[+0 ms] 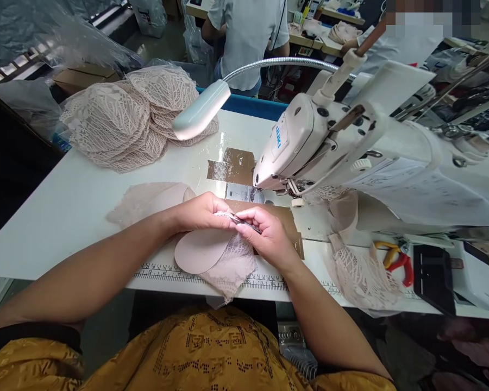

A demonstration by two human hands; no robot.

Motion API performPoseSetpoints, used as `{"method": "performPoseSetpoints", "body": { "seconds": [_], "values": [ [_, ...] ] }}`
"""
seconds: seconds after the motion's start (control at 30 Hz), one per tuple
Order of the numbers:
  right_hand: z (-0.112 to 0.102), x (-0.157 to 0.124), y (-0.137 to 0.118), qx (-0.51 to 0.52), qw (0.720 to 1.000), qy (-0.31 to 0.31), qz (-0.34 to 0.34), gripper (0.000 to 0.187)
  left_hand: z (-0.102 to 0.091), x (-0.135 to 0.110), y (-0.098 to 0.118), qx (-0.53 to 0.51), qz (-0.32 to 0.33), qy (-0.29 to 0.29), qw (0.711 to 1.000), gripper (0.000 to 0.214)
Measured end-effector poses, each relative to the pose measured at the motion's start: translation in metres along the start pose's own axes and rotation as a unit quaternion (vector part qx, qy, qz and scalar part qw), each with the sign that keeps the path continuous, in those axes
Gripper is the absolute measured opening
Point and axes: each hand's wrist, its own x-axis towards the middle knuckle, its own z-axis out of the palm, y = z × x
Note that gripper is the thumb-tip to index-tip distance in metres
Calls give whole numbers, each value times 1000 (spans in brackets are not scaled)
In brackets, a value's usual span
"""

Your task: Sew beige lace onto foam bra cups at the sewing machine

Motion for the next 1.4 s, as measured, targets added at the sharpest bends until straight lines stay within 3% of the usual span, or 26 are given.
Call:
{"method": "performPoseSetpoints", "body": {
  "seconds": [0.17, 0.27, 0.33, 0.43, 0.5, 0.57, 0.67, 0.73, 0.87, 0.93, 1.0, 1.07, 1.1, 1.2, 1.23, 1.37, 1.4],
  "values": [
    [-2, 1, 1, 26, 999, 27, 25, 16, 1, -1, 0, 9, -9, -7, 1000, 22],
    [-2, 1, 2, 90, 993, 40, 62, 26, 1, 0, -4, 26, -10, -10, 1000, 26],
    [-1, 2, 2, 90, 993, 12, 72, 36, 0, 2, -5, 46, 16, -21, 999, 26],
    [-4, 4, 0, -15, 997, -20, 67, 22, -11, -2, 0, 105, 9, -53, 993, 25],
    [-9, 5, 1, -112, 991, -1, 78, 11, -24, -9, 6, 140, -42, -70, 987, 27],
    [-16, 4, 3, -171, 980, -1, 100, 11, -38, -17, 12, 149, -81, -72, 983, 29],
    [-24, 3, 5, -158, 981, -54, 102, 11, -48, -24, 14, 139, -88, -50, 985, 30],
    [-24, 5, 6, -106, 991, -43, 73, 14, -45, -22, 13, 137, -65, -36, 988, 31],
    [-14, 11, 5, -71, 997, 15, 31, 31, -23, -11, 14, 179, -2, -33, 983, 27],
    [-10, 14, 4, -111, 994, -5, 19, 25, -12, -13, 20, 222, 29, -20, 974, 26],
    [-8, 13, 4, -140, 990, -25, 17, 16, -2, -23, 30, 307, 45, 47, 949, 25],
    [-10, 11, 3, -141, 989, -22, 28, 19, 6, -42, 38, 399, 36, 128, 907, 21],
    [-12, 9, 3, -137, 990, -14, 35, 19, 9, -53, 40, 422, 20, 136, 896, 19],
    [-17, 5, 2, -115, 992, 0, 48, 19, 13, -79, 35, 417, -61, 23, 907, 25],
    [-18, 4, 1, -104, 993, -7, 48, 19, 11, -85, 30, 417, -84, 11, 905, 27],
    [-15, 2, -1, -52, 996, -63, 39, 21, -3, -89, 6, 463, -106, 144, 868, 41],
    [-14, 1, -1, -37, 996, -75, 38, 21, -6, -87, 1, 447, -92, 171, 873, 46]
  ]
}}
